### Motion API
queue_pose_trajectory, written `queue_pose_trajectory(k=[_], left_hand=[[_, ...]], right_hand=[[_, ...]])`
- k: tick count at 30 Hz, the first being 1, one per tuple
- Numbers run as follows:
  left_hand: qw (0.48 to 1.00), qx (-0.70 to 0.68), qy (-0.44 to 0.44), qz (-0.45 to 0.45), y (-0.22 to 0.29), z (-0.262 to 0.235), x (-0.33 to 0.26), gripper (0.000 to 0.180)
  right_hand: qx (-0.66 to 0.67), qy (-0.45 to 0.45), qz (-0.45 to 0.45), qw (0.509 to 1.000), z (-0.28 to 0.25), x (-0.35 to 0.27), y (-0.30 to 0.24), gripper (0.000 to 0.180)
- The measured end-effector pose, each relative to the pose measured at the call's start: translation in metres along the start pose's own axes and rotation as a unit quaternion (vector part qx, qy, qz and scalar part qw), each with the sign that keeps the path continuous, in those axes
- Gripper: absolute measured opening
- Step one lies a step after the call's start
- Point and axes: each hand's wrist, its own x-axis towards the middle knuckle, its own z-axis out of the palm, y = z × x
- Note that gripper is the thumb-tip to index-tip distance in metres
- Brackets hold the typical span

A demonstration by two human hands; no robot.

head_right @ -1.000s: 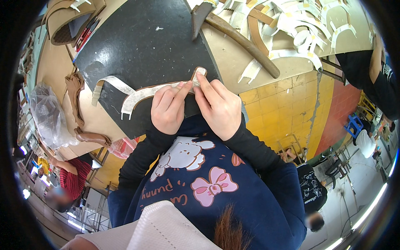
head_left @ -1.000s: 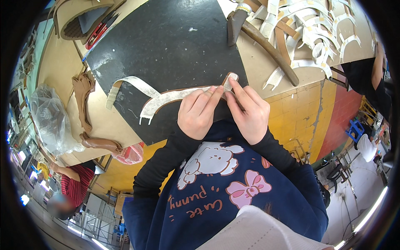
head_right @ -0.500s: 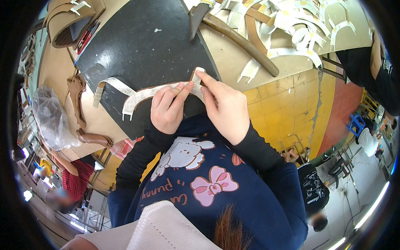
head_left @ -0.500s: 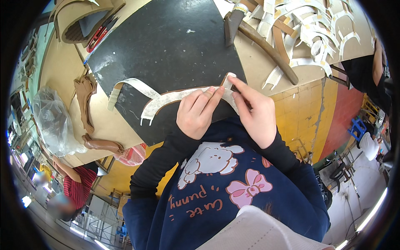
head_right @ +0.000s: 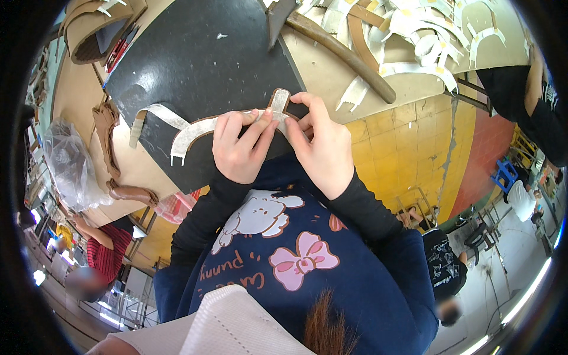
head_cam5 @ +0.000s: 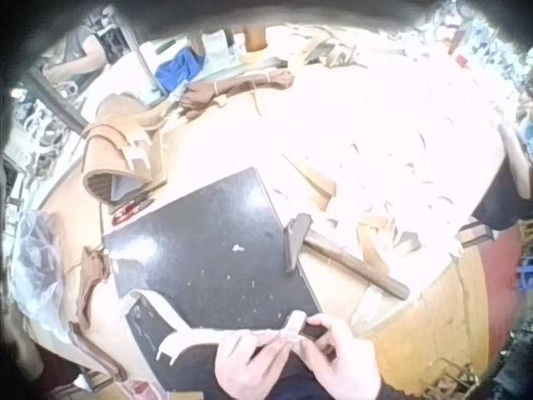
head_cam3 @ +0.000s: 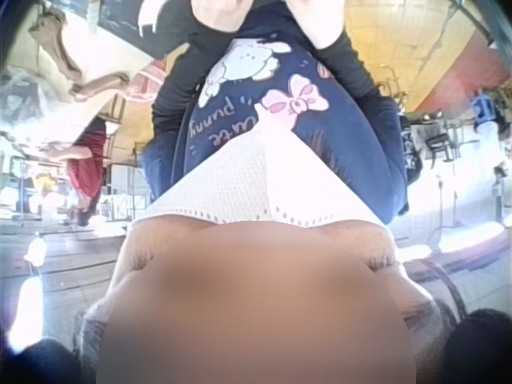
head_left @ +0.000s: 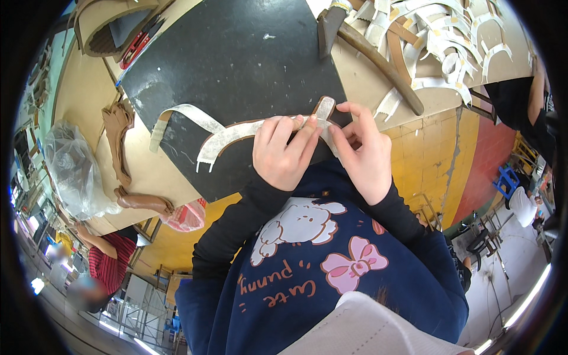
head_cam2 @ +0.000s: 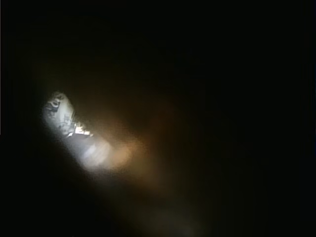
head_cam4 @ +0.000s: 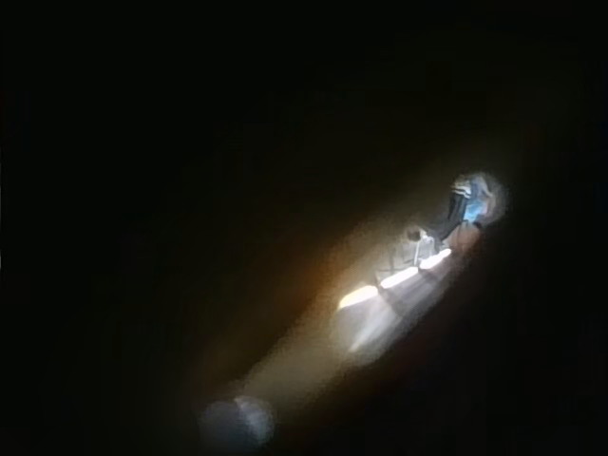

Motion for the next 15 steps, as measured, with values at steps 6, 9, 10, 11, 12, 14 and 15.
queue_pose_trajectory(k=[6, 9, 10, 11, 12, 14, 15], left_hand=[[1.0, -0.002, 0.006, 0.01, -0.0013, 0.0006, -0.0003, 0.026], [1.0, -0.006, 0.001, 0.01, -0.002, 0.0007, -0.001, 0.025], [1.0, -0.008, 0.0, 0.008, -0.0024, 0.0006, -0.001, 0.025], [1.0, -0.008, 0.0, 0.009, -0.0027, 0.0006, -0.0012, 0.025], [1.0, -0.009, 0.0, 0.009, -0.003, 0.0007, -0.0013, 0.025], [1.0, -0.016, -0.003, 0.006, -0.003, 0.0009, -0.0014, 0.024], [1.0, -0.019, -0.006, 0.004, -0.0029, 0.0008, -0.0014, 0.023]], right_hand=[[0.02, 0.002, 0.001, 1.0, 0.0017, -0.01, 0.0054, 0.033], [0.02, -0.004, 0.008, 1.0, 0.0025, -0.0101, 0.0065, 0.031], [0.023, -0.003, 0.013, 1.0, 0.0026, -0.0096, 0.0068, 0.03], [0.027, 0.0, 0.014, 1.0, 0.0025, -0.0095, 0.0069, 0.029], [0.019, 0.002, 0.015, 1.0, 0.0024, -0.0091, 0.0071, 0.029], [0.003, 0.01, 0.003, 1.0, 0.0022, -0.0085, 0.0071, 0.028], [-0.002, 0.011, 0.007, 1.0, 0.002, -0.008, 0.0067, 0.027]])
